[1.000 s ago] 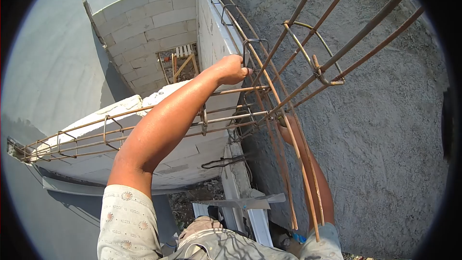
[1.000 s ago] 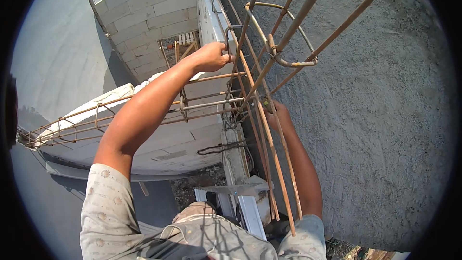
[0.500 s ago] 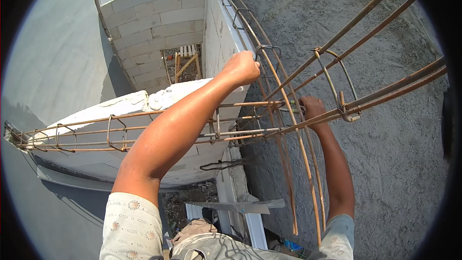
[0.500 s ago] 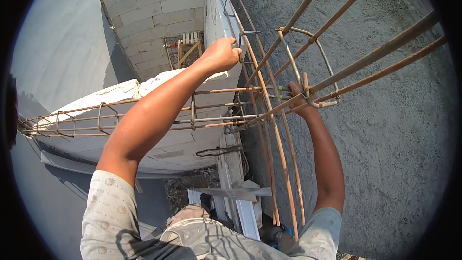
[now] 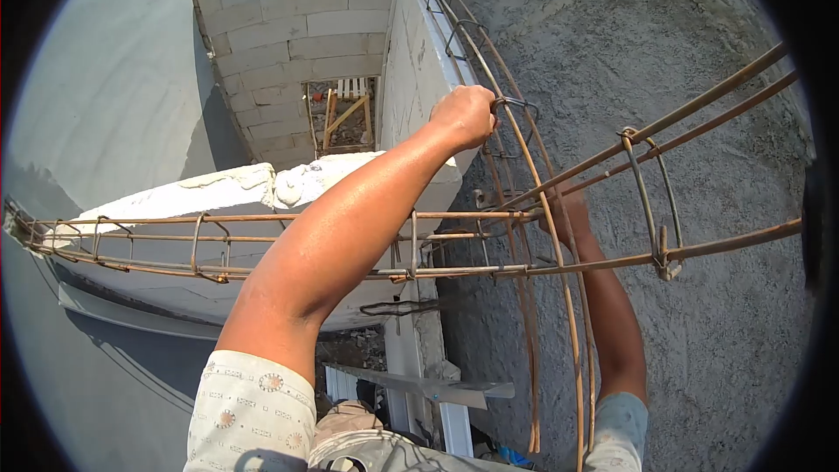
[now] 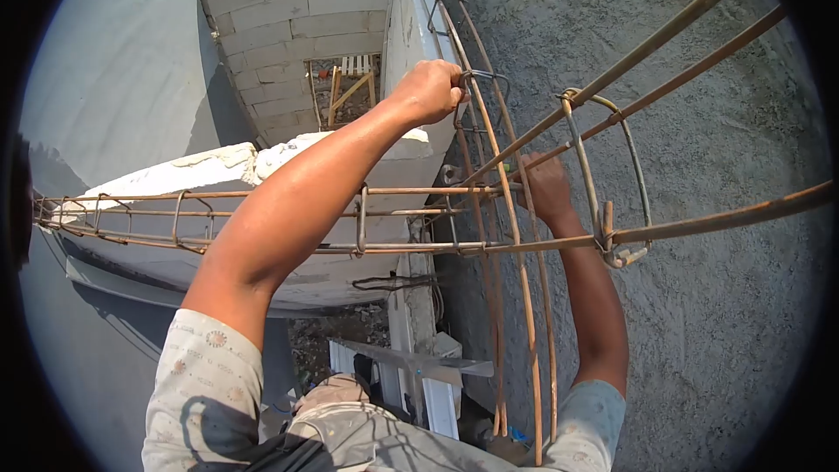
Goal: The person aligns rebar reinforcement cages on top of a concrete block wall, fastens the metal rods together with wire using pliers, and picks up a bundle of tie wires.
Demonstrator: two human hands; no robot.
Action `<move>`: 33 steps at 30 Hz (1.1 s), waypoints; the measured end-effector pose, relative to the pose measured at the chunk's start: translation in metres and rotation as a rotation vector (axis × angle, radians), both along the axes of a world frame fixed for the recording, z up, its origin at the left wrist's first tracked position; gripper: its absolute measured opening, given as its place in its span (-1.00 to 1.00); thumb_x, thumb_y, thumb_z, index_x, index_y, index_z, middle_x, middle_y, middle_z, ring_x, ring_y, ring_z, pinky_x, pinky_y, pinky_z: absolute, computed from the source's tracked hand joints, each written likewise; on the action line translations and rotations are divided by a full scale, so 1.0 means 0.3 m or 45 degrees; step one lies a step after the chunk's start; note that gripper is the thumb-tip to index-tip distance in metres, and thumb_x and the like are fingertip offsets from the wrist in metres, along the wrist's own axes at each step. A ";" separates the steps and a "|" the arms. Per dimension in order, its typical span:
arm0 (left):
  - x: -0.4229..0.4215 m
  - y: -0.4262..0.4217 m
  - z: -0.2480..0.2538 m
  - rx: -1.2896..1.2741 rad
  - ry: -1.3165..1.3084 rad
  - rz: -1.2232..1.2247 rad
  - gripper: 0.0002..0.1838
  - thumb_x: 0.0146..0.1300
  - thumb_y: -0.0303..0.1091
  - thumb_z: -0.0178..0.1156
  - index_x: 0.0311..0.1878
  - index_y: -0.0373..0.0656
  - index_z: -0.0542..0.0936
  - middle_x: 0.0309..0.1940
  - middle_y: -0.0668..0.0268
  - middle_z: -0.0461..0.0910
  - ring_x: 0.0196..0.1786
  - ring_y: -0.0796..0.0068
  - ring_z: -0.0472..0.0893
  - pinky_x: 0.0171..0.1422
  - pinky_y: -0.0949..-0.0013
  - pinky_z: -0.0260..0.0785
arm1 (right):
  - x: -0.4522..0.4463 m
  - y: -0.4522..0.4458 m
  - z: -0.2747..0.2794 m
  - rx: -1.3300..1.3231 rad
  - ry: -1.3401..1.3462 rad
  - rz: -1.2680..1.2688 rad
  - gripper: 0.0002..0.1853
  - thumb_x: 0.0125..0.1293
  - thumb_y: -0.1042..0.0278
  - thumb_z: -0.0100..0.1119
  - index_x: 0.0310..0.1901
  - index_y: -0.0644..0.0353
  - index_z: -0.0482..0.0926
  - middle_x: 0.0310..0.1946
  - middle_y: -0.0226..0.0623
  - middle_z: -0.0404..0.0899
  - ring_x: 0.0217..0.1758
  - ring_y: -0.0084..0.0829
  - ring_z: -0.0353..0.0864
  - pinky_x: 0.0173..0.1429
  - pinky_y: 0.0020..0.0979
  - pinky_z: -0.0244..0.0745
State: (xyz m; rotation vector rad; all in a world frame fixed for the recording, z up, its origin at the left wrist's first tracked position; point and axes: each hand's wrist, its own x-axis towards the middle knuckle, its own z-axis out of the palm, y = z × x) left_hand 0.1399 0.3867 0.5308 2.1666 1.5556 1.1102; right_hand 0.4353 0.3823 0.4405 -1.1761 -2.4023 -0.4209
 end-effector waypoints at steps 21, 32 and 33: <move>-0.001 0.010 0.008 -0.091 -0.016 -0.091 -0.81 0.27 -0.37 0.21 -0.18 -0.29 0.68 -0.25 -0.05 0.71 -0.09 -0.01 0.70 0.05 0.08 0.49 | -0.056 -0.272 -0.351 -0.747 1.165 -0.237 -0.74 0.49 0.20 0.19 -0.04 0.26 0.55 -0.35 -0.32 0.54 -0.25 -0.48 0.53 -0.18 -0.29 0.48; 0.003 0.041 -0.016 -0.030 0.094 -0.080 -0.78 0.27 -0.26 0.28 -0.17 -0.20 0.73 -0.16 0.00 0.72 -0.03 0.02 0.69 0.07 0.11 0.50 | -0.112 -0.332 -0.571 -0.824 1.444 -0.246 -0.74 0.50 0.25 0.09 -0.13 0.33 0.58 -0.45 -0.30 0.58 -0.44 -0.50 0.57 -0.40 -0.36 0.44; 0.002 0.054 -0.025 0.009 0.120 -0.075 -0.78 0.26 -0.25 0.29 -0.17 -0.20 0.73 -0.17 0.01 0.72 -0.03 0.01 0.69 0.07 0.11 0.51 | -0.118 -0.348 -0.543 -0.832 1.449 -0.237 -0.75 0.49 0.27 0.08 -0.17 0.33 0.57 -0.50 -0.33 0.56 -0.50 -0.52 0.54 -0.46 -0.38 0.42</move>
